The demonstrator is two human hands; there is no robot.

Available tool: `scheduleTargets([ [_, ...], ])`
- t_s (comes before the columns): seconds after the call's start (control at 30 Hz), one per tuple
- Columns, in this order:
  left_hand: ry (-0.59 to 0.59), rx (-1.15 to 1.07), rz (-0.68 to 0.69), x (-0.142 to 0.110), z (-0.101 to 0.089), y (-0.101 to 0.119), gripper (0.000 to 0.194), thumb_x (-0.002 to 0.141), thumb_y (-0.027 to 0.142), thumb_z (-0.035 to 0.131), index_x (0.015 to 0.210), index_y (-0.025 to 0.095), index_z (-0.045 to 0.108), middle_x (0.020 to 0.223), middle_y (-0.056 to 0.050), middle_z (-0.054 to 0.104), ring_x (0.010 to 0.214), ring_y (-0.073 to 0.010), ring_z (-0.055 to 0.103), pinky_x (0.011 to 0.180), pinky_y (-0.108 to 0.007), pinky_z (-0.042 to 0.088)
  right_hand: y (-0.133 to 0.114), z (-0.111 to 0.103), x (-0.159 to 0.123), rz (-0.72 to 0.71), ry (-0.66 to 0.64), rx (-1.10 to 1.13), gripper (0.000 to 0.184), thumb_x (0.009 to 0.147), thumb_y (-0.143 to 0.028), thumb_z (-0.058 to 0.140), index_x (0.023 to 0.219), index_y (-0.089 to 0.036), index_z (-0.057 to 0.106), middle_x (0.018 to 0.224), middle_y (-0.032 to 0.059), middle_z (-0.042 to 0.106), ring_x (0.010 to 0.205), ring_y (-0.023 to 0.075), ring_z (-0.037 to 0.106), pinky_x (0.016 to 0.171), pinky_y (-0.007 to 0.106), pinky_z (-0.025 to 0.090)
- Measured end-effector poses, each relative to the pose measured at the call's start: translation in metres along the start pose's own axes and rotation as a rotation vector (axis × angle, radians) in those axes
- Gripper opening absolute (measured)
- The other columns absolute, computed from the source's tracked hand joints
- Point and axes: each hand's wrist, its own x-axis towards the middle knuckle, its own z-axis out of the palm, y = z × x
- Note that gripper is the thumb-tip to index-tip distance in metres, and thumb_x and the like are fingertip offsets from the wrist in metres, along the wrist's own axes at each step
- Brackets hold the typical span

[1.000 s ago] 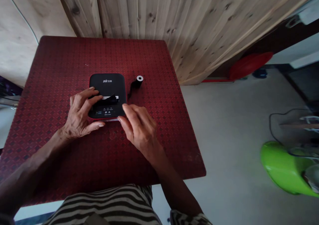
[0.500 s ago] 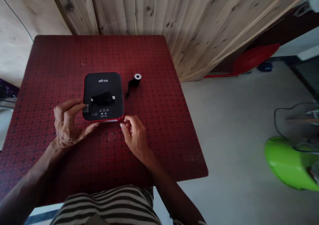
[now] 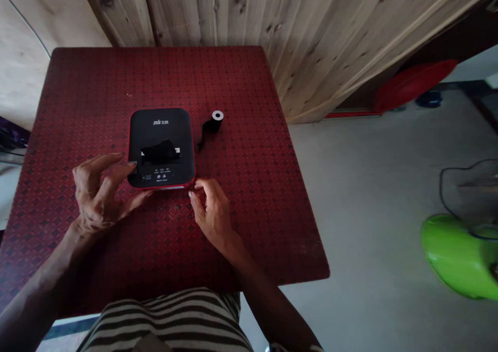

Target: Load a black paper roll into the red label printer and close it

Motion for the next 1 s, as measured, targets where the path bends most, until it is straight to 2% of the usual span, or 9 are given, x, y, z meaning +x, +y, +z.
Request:
scheduleTargets([
  [0.13, -0.037, -0.007, -0.104, 0.001, -0.006, 0.005, 0.069, 0.081, 0.053, 0.091, 0.140, 0.033, 0.063, 0.136, -0.014, 0.067, 0.123, -0.0347, 0.067, 0.099, -0.053, 0.056, 0.000, 0.000, 0.000, 0.005, -0.003, -0.004, 0.007, 0.102, -0.023, 0.061, 0.109, -0.024, 0.061, 0.098, 0.0044, 0.073, 0.084, 0.0194, 0.071, 0.075, 0.034, 0.057],
  [0.23, -0.042, 0.039, -0.095, 0.004, -0.009, 0.007, 0.060, 0.084, 0.056, 0.088, 0.134, 0.031, 0.064, 0.134, -0.013, 0.069, 0.123, -0.0336, 0.068, 0.097, -0.054, 0.059, 0.000, 0.001, -0.001, 0.004, -0.002, -0.005, 0.008, 0.102, -0.022, 0.062, 0.109, -0.024, 0.061, 0.097, 0.0040, 0.072, 0.083, 0.0190, 0.070, 0.074, 0.034, 0.057],
  [0.43, -0.095, -0.002, -0.124, 0.010, -0.014, 0.004, 0.044, 0.099, 0.061, 0.068, 0.124, 0.025, 0.071, 0.140, -0.005, 0.065, 0.126, -0.0302, 0.067, 0.097, -0.055, 0.058, 0.000, 0.002, -0.001, 0.002, 0.005, -0.014, 0.007, 0.101, -0.021, 0.062, 0.107, -0.025, 0.060, 0.095, 0.0032, 0.071, 0.080, 0.0184, 0.068, 0.073, 0.033, 0.056],
  [0.57, -0.075, -0.021, -0.084, 0.009, -0.012, 0.000, 0.044, 0.094, 0.057, 0.078, 0.123, 0.025, 0.072, 0.138, -0.010, 0.066, 0.125, -0.0313, 0.066, 0.097, -0.053, 0.057, 0.000, 0.003, 0.000, -0.022, 0.013, -0.028, 0.004, 0.101, -0.023, 0.062, 0.104, -0.024, 0.059, 0.094, 0.0037, 0.070, 0.082, 0.0188, 0.068, 0.074, 0.033, 0.056],
  [0.7, -0.051, -0.012, -0.112, 0.007, -0.006, -0.001, 0.050, 0.085, 0.062, 0.085, 0.121, 0.030, 0.069, 0.132, -0.011, 0.068, 0.122, -0.0329, 0.066, 0.096, -0.050, 0.054, 0.000, 0.003, 0.001, -0.029, 0.003, -0.032, 0.003, 0.100, -0.023, 0.061, 0.103, -0.024, 0.061, 0.095, 0.0042, 0.072, 0.079, 0.0180, 0.069, 0.071, 0.032, 0.056],
  [0.77, -0.028, -0.032, -0.114, 0.006, -0.003, 0.000, 0.052, 0.086, 0.060, 0.084, 0.125, 0.030, 0.066, 0.130, -0.012, 0.068, 0.120, -0.0325, 0.066, 0.096, -0.049, 0.053, -0.002, -0.002, 0.003, -0.026, 0.010, -0.046, 0.006, 0.100, -0.020, 0.059, 0.104, -0.023, 0.063, 0.096, 0.0048, 0.074, 0.075, 0.0166, 0.069, 0.067, 0.030, 0.056],
  [0.87, -0.005, -0.068, -0.113, 0.002, 0.003, 0.001, 0.058, 0.088, 0.056, 0.083, 0.133, 0.027, 0.062, 0.128, -0.014, 0.067, 0.118, -0.0322, 0.065, 0.096, -0.047, 0.053, -0.012, -0.020, 0.014, -0.092, 0.111, -0.138, 0.012, 0.102, -0.018, 0.058, 0.107, -0.023, 0.067, 0.095, 0.0050, 0.076, 0.071, 0.0164, 0.069, 0.067, 0.031, 0.058],
  [0.93, -0.007, -0.092, -0.114, 0.000, 0.007, 0.000, 0.059, 0.089, 0.055, 0.081, 0.136, 0.025, 0.060, 0.126, -0.014, 0.067, 0.116, -0.0312, 0.065, 0.096, -0.045, 0.053, -0.024, -0.035, 0.031, -0.197, 0.174, -0.210, 0.016, 0.104, -0.019, 0.058, 0.111, -0.024, 0.071, 0.095, 0.0055, 0.077, 0.079, 0.0188, 0.071, 0.075, 0.035, 0.060],
  [1.0, 0.000, -0.120, -0.114, -0.003, 0.011, 0.001, 0.060, 0.091, 0.055, 0.079, 0.138, 0.025, 0.058, 0.125, -0.013, 0.067, 0.115, -0.0300, 0.066, 0.096, -0.044, 0.053, -0.037, -0.045, 0.054, -0.311, 0.155, -0.243, 0.021, 0.106, -0.018, 0.056, 0.115, -0.025, 0.074, 0.102, 0.0068, 0.080, 0.092, 0.0215, 0.073, 0.085, 0.040, 0.061],
])
